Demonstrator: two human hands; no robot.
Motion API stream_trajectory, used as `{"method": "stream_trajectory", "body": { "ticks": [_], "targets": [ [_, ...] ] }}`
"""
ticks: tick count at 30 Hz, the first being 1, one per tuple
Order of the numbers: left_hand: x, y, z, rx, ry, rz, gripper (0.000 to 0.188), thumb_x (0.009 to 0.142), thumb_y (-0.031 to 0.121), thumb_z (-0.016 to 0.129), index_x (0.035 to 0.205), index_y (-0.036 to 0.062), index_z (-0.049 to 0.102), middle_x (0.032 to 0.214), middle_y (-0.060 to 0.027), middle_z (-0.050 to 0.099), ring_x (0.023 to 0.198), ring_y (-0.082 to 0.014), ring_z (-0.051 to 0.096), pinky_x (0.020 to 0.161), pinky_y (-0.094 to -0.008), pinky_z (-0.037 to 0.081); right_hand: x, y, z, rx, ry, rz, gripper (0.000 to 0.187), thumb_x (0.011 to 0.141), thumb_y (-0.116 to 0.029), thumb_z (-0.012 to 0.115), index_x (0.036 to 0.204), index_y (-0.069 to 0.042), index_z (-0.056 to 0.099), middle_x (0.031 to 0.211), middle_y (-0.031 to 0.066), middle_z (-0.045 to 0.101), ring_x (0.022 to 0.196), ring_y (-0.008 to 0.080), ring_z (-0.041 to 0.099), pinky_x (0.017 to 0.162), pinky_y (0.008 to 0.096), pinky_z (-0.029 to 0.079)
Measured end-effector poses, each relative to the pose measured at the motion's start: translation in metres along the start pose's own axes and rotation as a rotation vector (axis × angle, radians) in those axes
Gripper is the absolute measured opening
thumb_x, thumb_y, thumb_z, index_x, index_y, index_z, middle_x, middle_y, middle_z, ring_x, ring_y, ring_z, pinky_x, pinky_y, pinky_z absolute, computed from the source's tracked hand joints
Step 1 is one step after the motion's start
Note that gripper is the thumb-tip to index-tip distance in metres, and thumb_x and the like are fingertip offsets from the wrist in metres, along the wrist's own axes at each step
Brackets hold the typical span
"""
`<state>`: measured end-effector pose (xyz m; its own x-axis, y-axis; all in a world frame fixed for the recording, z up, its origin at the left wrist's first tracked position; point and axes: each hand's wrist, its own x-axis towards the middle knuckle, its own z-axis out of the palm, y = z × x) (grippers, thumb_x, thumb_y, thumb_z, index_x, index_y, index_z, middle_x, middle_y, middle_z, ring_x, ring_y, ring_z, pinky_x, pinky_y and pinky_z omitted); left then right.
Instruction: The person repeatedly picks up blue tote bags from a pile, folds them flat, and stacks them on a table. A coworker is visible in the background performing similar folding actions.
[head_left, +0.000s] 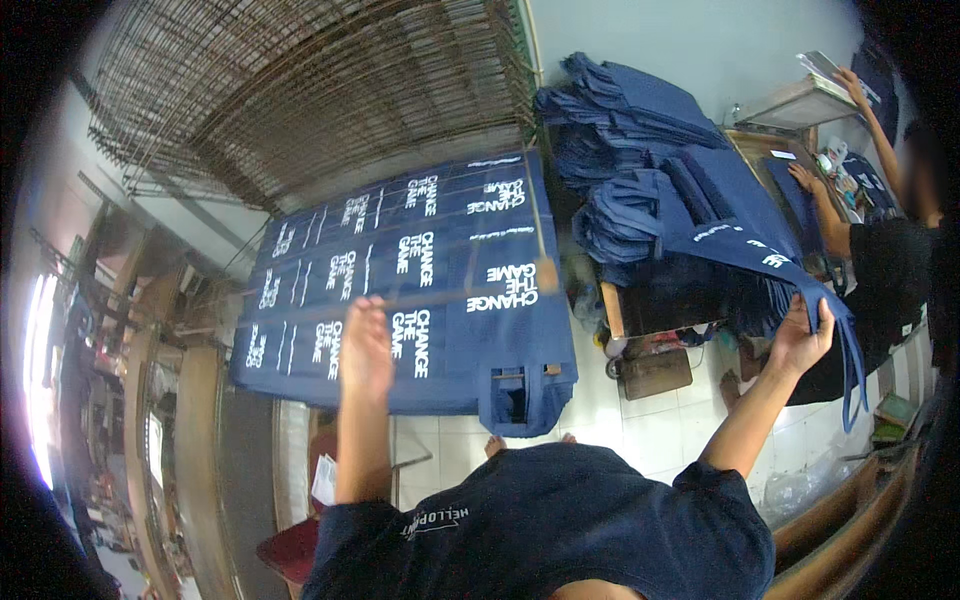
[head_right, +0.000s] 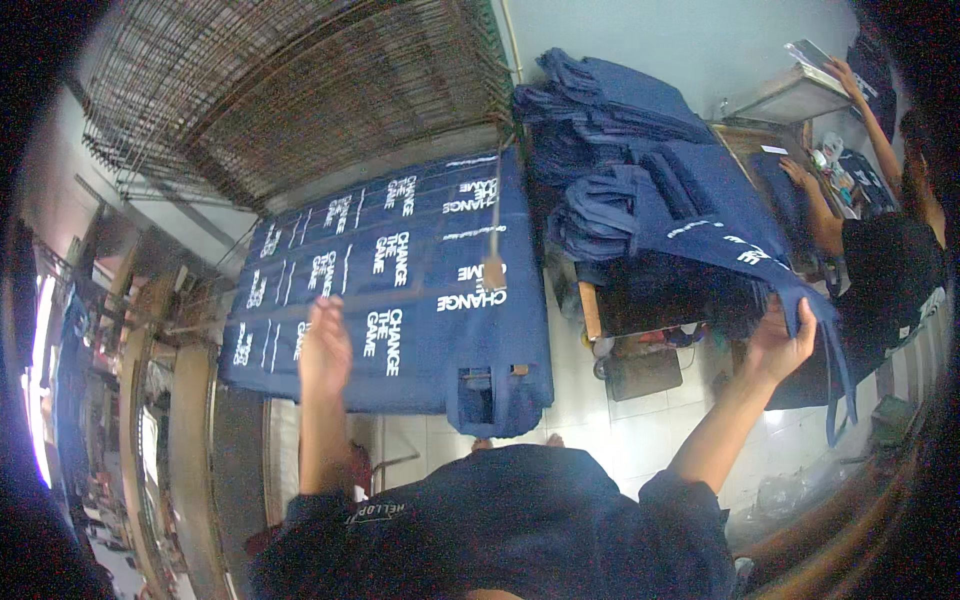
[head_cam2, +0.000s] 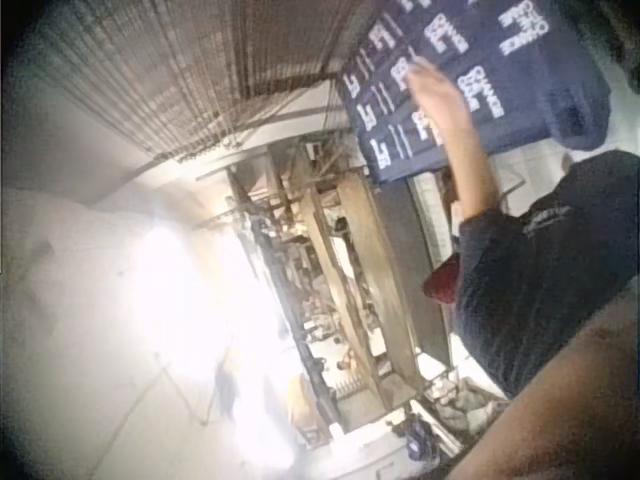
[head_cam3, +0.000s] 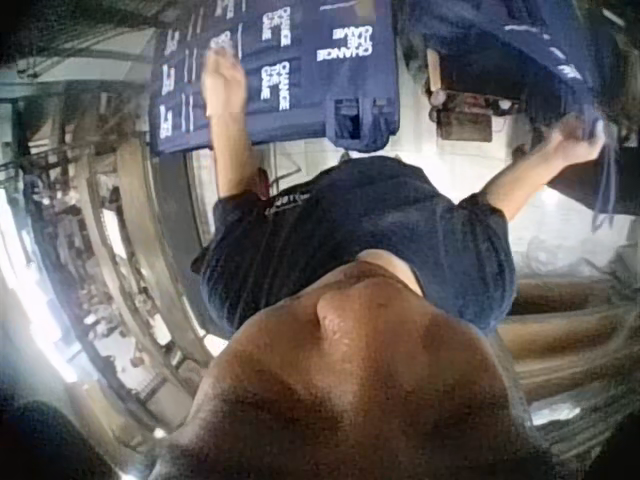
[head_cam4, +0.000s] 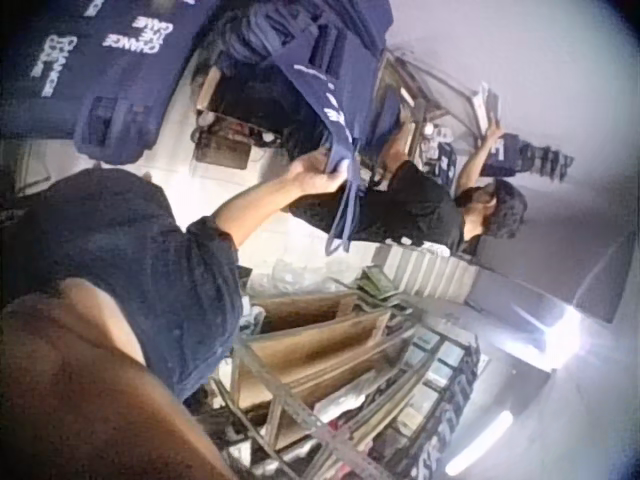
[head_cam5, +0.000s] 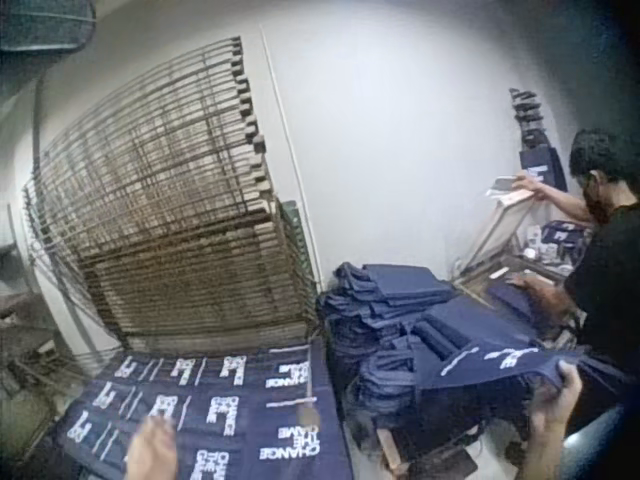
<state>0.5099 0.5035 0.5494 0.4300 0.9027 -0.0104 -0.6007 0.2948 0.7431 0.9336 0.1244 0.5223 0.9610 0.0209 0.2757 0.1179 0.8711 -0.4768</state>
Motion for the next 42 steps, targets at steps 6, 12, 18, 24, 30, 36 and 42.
{"method": "stream_trajectory", "body": {
  "ticks": [6, 12, 18, 24, 30, 36, 42],
  "targets": [
    [-0.044, -0.105, -0.097, -0.102, 0.375, -0.328, 0.015, 0.094, 0.020, 0.049, 0.091, 0.0057, 0.051, 0.087, -0.0074, 0.060, 0.058, -0.0058, 0.050, 0.048, -0.0126, 0.040, 0.004, 0.001, 0.031, -0.033, -0.097, -0.061, 0.015, 0.085, -0.010, 0.053, 0.089, 0.003, 0.059, 0.090, 0.0131, 0.062, 0.086, 0.0229, 0.060, 0.083, 0.0358, 0.046],
    [-0.063, -0.101, -0.048, -0.024, 0.546, -0.362, 0.040, 0.091, 0.037, 0.052, 0.106, 0.0001, 0.050, 0.109, -0.0183, 0.058, 0.092, -0.0231, 0.062, 0.061, -0.0243, 0.050, -0.021, 0.021, 0.093, 0.065, -0.215, -0.033, 0.018, 0.081, -0.007, 0.054, 0.093, 0.006, 0.058, 0.093, 0.0148, 0.061, 0.088, 0.0231, 0.058, 0.086, 0.0362, 0.044],
    [0.033, -0.033, 0.018, -0.452, 0.039, -0.046, 0.098, 0.061, 0.083, 0.050, 0.119, 0.0042, 0.047, 0.122, -0.0174, 0.051, 0.109, -0.0409, 0.048, 0.090, -0.0543, 0.040, -0.040, 0.030, 0.173, 0.097, -0.332, -0.081, 0.028, 0.079, -0.009, 0.054, 0.100, 0.009, 0.055, 0.096, 0.0167, 0.058, 0.090, 0.0240, 0.056, 0.087, 0.0360, 0.041],
    [0.083, 0.067, 0.108, -0.165, 0.379, 0.534, 0.115, 0.071, 0.059, 0.067, 0.143, 0.0098, -0.007, 0.146, -0.0158, 0.016, 0.136, -0.0311, 0.014, 0.110, -0.0547, 0.014, -0.044, -0.009, 0.162, 0.203, -0.271, -0.134, 0.034, 0.078, -0.013, 0.052, 0.101, 0.012, 0.054, 0.104, 0.0225, 0.056, 0.099, 0.0292, 0.055, 0.091, 0.0403, 0.041],
    [0.081, 0.053, 0.120, -0.013, 0.466, 0.600, 0.119, 0.077, 0.019, 0.072, 0.134, 0.0113, -0.033, 0.149, -0.0182, -0.009, 0.137, -0.0278, 0.010, 0.112, -0.0423, 0.014, -0.025, -0.040, 0.119, -0.786, -0.315, -1.078, 0.038, 0.057, 0.012, 0.074, 0.088, -0.003, 0.059, 0.085, 0.0104, 0.062, 0.080, 0.0204, 0.060, 0.083, 0.0355, 0.045],
    [0.144, 0.101, 0.130, 0.968, 0.688, 1.058, 0.114, 0.074, 0.072, 0.051, 0.142, 0.0072, -0.014, 0.142, -0.0315, -0.022, 0.131, -0.0460, -0.025, 0.099, -0.0634, -0.015, -0.021, -0.055, 0.151, -0.508, -0.435, 0.132, 0.027, 0.070, -0.008, 0.057, 0.097, -0.002, 0.054, 0.091, 0.0057, 0.056, 0.089, 0.0185, 0.055, 0.082, 0.0280, 0.042],
    [0.192, 0.174, 0.112, 1.791, 0.258, 1.672, 0.104, 0.067, 0.075, 0.055, 0.143, 0.0129, 0.021, 0.149, -0.0199, 0.010, 0.138, -0.0378, 0.003, 0.105, -0.0605, 0.001, -0.031, -0.040, 0.225, -0.972, -0.922, 0.368, 0.038, 0.061, 0.000, 0.056, 0.099, 0.003, 0.060, 0.104, 0.0087, 0.062, 0.098, 0.0187, 0.056, 0.086, 0.0297, 0.041]
  ]
}}
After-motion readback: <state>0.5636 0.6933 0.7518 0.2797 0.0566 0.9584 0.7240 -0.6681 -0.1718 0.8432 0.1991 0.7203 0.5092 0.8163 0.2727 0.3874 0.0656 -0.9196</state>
